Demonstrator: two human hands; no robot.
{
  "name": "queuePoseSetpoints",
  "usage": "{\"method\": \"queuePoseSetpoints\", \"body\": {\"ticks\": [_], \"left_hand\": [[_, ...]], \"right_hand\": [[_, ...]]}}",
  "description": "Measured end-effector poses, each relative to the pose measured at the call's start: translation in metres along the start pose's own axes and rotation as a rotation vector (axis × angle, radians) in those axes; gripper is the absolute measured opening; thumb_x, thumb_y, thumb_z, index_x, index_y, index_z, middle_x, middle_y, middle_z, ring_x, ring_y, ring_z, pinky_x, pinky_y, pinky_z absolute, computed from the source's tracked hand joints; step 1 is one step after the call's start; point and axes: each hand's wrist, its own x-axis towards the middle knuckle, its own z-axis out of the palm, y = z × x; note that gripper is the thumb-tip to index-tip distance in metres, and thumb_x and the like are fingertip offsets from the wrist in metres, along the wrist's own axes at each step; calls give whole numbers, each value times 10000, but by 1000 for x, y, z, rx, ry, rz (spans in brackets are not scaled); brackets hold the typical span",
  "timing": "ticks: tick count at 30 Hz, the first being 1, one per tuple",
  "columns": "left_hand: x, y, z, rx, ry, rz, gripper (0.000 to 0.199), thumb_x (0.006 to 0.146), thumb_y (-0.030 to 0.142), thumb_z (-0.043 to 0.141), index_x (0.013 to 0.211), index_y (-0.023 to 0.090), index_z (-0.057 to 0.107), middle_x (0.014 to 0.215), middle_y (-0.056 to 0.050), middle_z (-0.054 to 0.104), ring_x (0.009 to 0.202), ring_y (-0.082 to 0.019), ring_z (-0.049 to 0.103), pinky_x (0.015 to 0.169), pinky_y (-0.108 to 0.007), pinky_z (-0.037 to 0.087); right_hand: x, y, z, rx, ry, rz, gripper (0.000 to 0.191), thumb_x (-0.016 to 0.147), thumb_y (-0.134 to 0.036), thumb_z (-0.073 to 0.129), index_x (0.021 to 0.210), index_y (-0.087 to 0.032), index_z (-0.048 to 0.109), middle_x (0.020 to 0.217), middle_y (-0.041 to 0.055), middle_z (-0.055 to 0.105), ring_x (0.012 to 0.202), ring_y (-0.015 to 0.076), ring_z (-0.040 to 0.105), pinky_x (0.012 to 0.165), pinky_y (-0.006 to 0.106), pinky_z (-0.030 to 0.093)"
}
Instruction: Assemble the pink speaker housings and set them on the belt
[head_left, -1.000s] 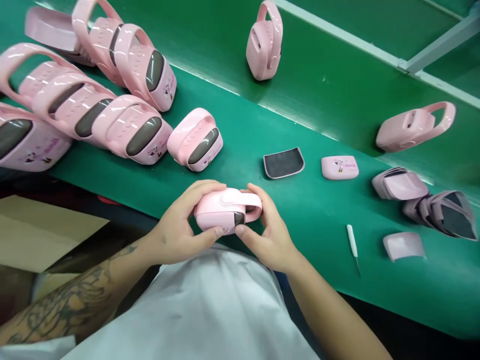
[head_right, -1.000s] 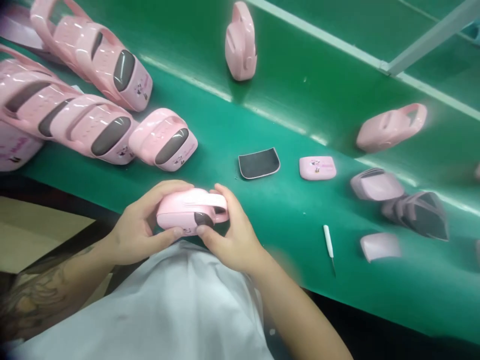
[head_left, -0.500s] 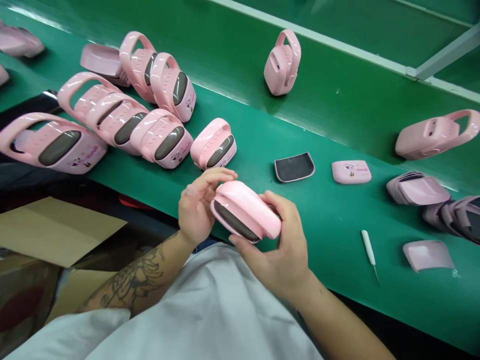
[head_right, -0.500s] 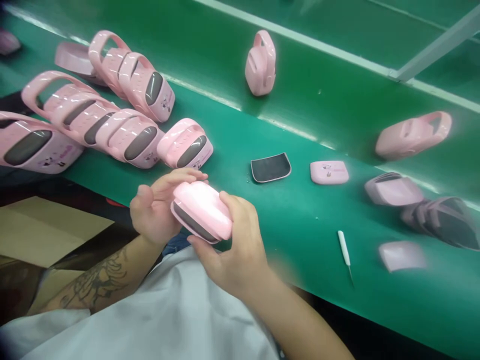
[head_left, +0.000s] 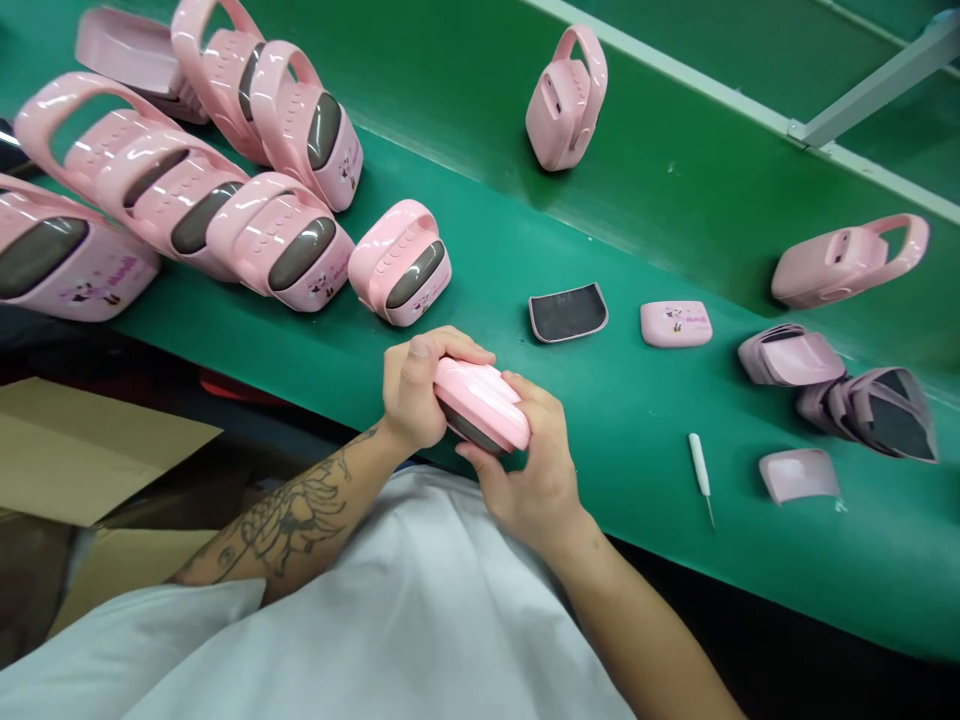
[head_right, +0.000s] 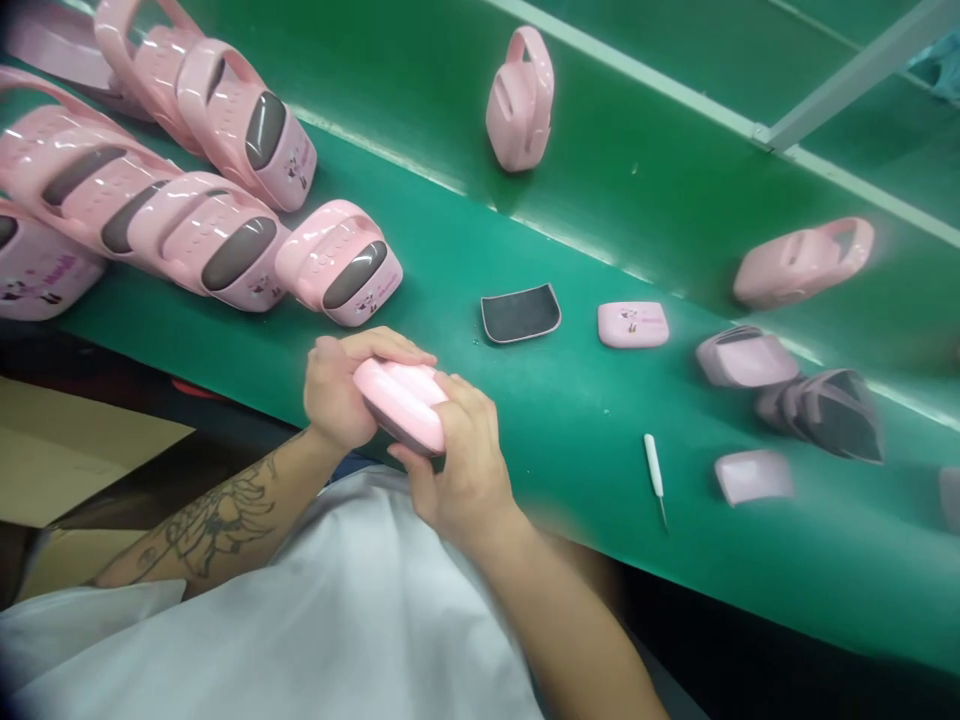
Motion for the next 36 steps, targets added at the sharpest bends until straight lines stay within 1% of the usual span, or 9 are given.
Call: {"method": "queuePoseSetpoints", "body": {"ticks": [5, 11, 17, 19, 22, 25, 30, 33, 36], "left_hand": [[-4, -11, 3, 70, 29, 9, 825, 1095, 778, 402, 782, 164, 856, 893, -142, 825, 872, -272, 785, 808, -403, 590], [-5, -16, -4, -26, -83, 27, 741, 1125, 633, 395, 878, 154, 903, 986, -158, 843, 965, -275, 796, 903, -408, 603], [-5, -20, -12, -190, -116, -79, 700, 1094, 670, 439, 1010, 158, 909, 1158, -167, 843, 1204, -313, 793, 1067, -418, 620], [-5, -23, -25, -240, -140, -121, 602, 1092, 608, 492, 1128, 170, 904, 1302, -154, 819, 1305, -294, 765, 1140, -398, 602], [-7, -26, -50, -189, -286, -155, 554, 1056, 553, 625, 1388, 157, 826, 1486, -179, 735, 1437, -307, 702, 1256, -411, 541], [-11, -28, -63, -177, -358, -168, 577, 1081, 523, 624, 1512, 159, 747, 1513, -190, 716, 1452, -292, 697, 1247, -392, 549], [-11, -27, -41, -103, -164, -188, 501, 1170, 460, 466, 1285, 149, 841, 1319, -132, 817, 1262, -225, 785, 1145, -336, 595], [-8, -25, -26, 5, -223, -109, 522, 1162, 449, 450, 1213, 142, 869, 1332, -123, 813, 1299, -254, 751, 1195, -370, 553], [-8, -21, -20, -95, -365, -79, 531, 1111, 506, 498, 1313, 160, 846, 1380, -119, 793, 1320, -298, 728, 1203, -405, 533]], "right_hand": [[-11, 10, 4, -5, -21, 44, 676, 996, -361, 748, 1564, -195, 421, 1505, 174, 598, 1472, 236, 604, 1231, 495, 626], [-24, 21, -11, -70, -109, 111, 1050, 962, -537, 788, 1768, -169, 225, 1620, 216, 521, 1583, 262, 547, 1247, 475, 635], [-35, 23, -14, -105, -153, 160, 912, 993, -515, 749, 1726, -167, 333, 1570, 189, 593, 1468, 265, 629, 1165, 484, 659], [-34, 23, -13, -107, -130, 171, 862, 1001, -487, 738, 1707, -171, 359, 1549, 184, 606, 1443, 257, 637, 1153, 471, 657], [-33, 23, -11, -85, -115, 178, 822, 997, -437, 745, 1689, -179, 385, 1519, 173, 614, 1430, 232, 633, 1162, 441, 645], [-32, 24, -12, -37, -119, 176, 798, 991, -402, 755, 1672, -172, 408, 1518, 171, 607, 1443, 214, 620, 1185, 413, 632], [-36, 27, -9, 92, -81, 240, 761, 962, -375, 794, 1625, -181, 475, 1522, 158, 614, 1446, 202, 634, 1208, 392, 621], [-45, 27, -4, 253, -11, 335, 756, 923, -373, 845, 1581, -206, 513, 1542, 141, 612, 1462, 182, 645, 1229, 346, 613], [-53, 23, -2, 491, 70, 560, 791, 883, -484, 880, 1514, -164, 527, 1530, 180, 618, 1430, 218, 686, 1166, 364, 654]]}}
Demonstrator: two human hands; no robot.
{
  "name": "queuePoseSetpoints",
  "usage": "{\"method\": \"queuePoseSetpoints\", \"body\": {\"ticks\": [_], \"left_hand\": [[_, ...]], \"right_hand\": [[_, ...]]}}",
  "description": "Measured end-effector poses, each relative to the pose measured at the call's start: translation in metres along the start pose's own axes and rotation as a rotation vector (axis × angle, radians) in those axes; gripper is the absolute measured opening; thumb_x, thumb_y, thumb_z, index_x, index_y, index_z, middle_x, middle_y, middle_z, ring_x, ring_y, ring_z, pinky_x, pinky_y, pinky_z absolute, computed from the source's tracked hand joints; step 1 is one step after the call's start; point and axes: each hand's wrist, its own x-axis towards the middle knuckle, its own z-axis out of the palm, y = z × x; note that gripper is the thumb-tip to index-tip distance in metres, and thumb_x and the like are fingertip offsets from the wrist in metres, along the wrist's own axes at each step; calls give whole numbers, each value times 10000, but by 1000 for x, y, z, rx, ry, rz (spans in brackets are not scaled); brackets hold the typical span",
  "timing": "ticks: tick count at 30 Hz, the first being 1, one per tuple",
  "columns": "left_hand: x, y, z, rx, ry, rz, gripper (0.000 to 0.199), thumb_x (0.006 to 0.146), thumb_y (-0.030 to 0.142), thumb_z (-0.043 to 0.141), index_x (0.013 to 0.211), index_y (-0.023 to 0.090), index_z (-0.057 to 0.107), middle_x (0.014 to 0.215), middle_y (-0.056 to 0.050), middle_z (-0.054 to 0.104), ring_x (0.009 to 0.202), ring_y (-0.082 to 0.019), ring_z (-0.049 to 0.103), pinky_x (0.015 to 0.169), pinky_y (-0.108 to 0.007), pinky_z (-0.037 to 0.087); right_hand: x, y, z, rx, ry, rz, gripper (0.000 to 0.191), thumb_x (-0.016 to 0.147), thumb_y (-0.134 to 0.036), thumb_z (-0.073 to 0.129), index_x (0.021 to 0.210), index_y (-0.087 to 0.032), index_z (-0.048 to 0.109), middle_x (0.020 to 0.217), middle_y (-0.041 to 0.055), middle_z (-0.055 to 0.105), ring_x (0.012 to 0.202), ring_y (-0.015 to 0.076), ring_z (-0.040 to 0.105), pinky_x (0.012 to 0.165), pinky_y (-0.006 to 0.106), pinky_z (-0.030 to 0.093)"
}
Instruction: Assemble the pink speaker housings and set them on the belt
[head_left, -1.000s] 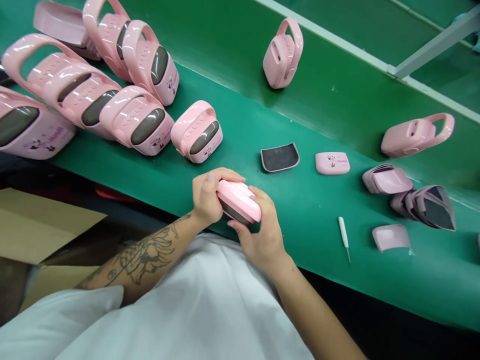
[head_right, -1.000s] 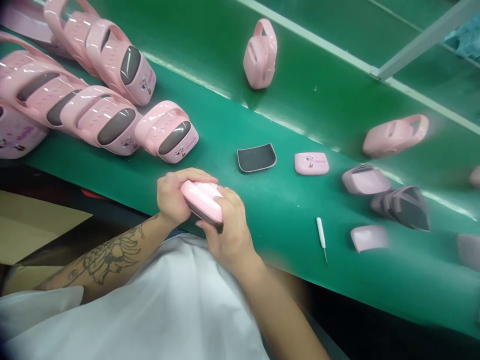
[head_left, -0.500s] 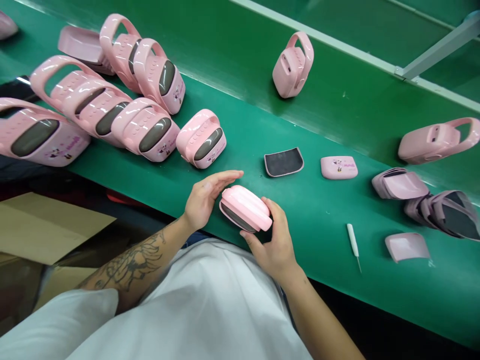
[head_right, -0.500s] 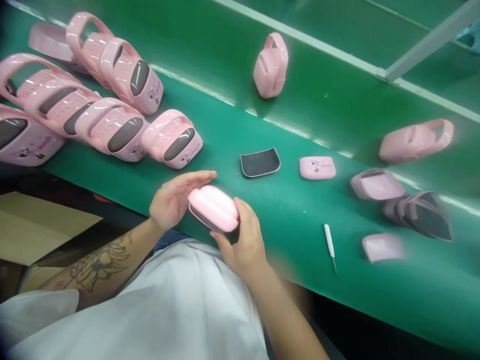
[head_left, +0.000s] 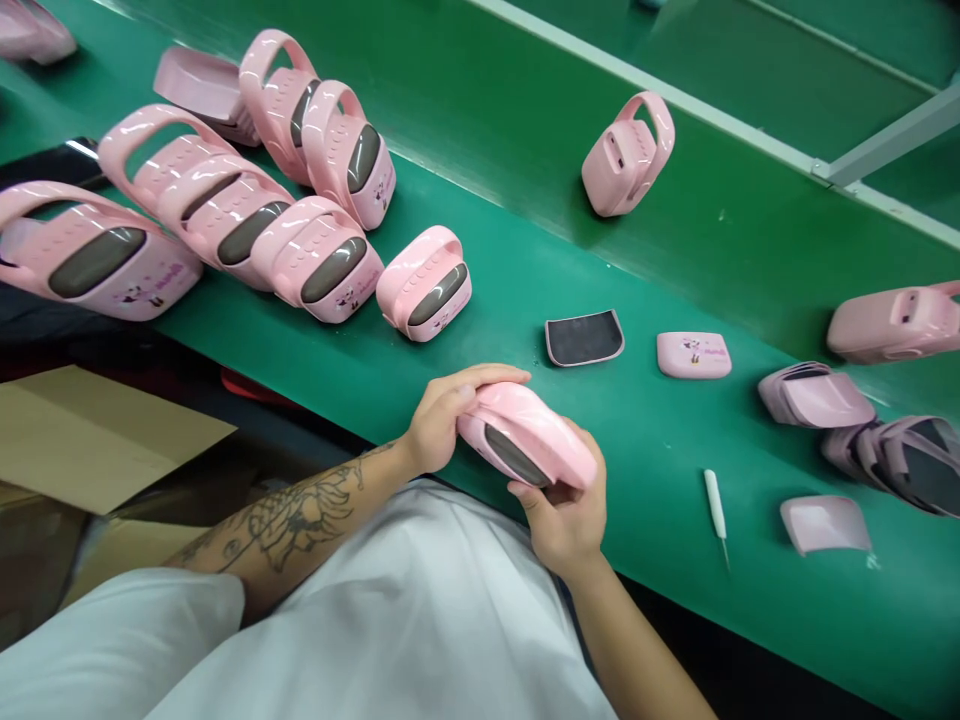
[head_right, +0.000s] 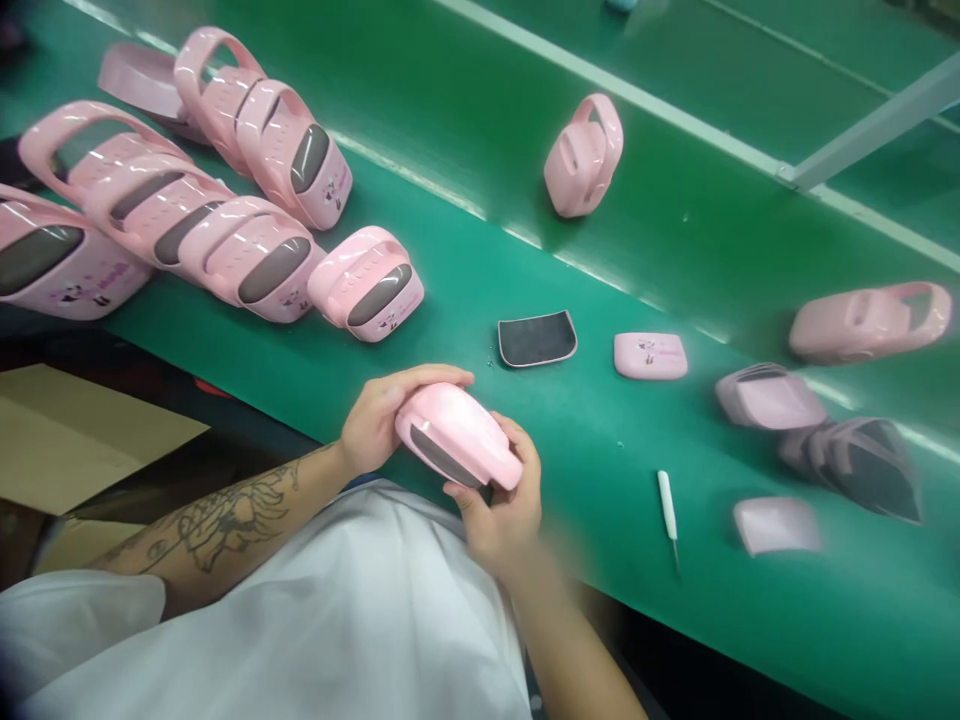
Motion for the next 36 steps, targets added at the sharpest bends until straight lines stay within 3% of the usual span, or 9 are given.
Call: {"method": "queuePoseSetpoints", "body": {"ticks": [4, 9, 12, 15, 19, 25, 32, 36], "left_hand": [[-3, 8, 4, -149, -135, -67, 645, 989, 569, 696, 1521, 208, 728, 1479, -121, 730, 1327, -320, 704, 1143, -400, 555], [-4, 20, 8, -140, -110, -70, 617, 960, 540, 795, 1512, 273, 722, 1444, -85, 734, 1307, -285, 704, 1109, -362, 574], [-6, 28, 7, 61, -94, 7, 572, 990, 477, 799, 1516, 272, 707, 1421, -83, 724, 1291, -260, 704, 1129, -357, 578], [-12, 34, 3, 374, -84, 162, 648, 967, 378, 843, 1567, 234, 645, 1477, -117, 657, 1381, -257, 645, 1225, -368, 530], [-20, 31, -3, 498, -100, 229, 769, 931, 360, 893, 1616, 226, 570, 1506, -128, 624, 1433, -245, 607, 1264, -355, 493], [-25, 26, -1, 463, -98, 43, 925, 847, 523, 978, 1622, 253, 550, 1644, -136, 580, 1501, -310, 608, 1227, -397, 546], [-24, 24, 12, 366, -32, 101, 787, 861, 423, 985, 1543, 267, 624, 1491, -108, 664, 1361, -250, 694, 1120, -348, 603], [-25, 22, 15, 332, 5, 102, 758, 869, 429, 976, 1526, 259, 639, 1450, -123, 677, 1234, -243, 724, 994, -357, 630]], "right_hand": [[-4, -9, -2, 221, 34, 249, 900, 787, -579, 938, 1454, -121, 543, 1498, 229, 636, 1363, 273, 730, 1106, 411, 682], [5, -26, -7, 184, 9, 236, 877, 792, -599, 931, 1445, -181, 522, 1460, 173, 668, 1334, 241, 725, 1098, 393, 666], [9, -33, -11, 222, -47, 288, 872, 864, -599, 866, 1526, -219, 444, 1598, 171, 572, 1466, 250, 661, 1207, 426, 623], [13, -43, -16, 150, -30, 319, 914, 904, -606, 825, 1625, -282, 367, 1755, 127, 401, 1662, 252, 479, 1410, 515, 458], [22, -56, -21, -64, -187, 351, 905, 944, -619, 780, 1691, -367, 335, 1808, 46, 315, 1729, 233, 349, 1492, 581, 305], [29, -57, -12, -114, -166, 366, 942, 942, -615, 744, 1711, -323, 287, 1779, 84, 331, 1661, 229, 409, 1441, 527, 399], [31, -47, 2, -52, -79, 276, 917, 877, -642, 710, 1608, -256, 314, 1737, 147, 310, 1642, 270, 389, 1322, 498, 489], [33, -44, 12, 71, 0, 278, 846, 799, -603, 741, 1470, -265, 352, 1647, 129, 360, 1487, 239, 480, 1219, 448, 525]]}}
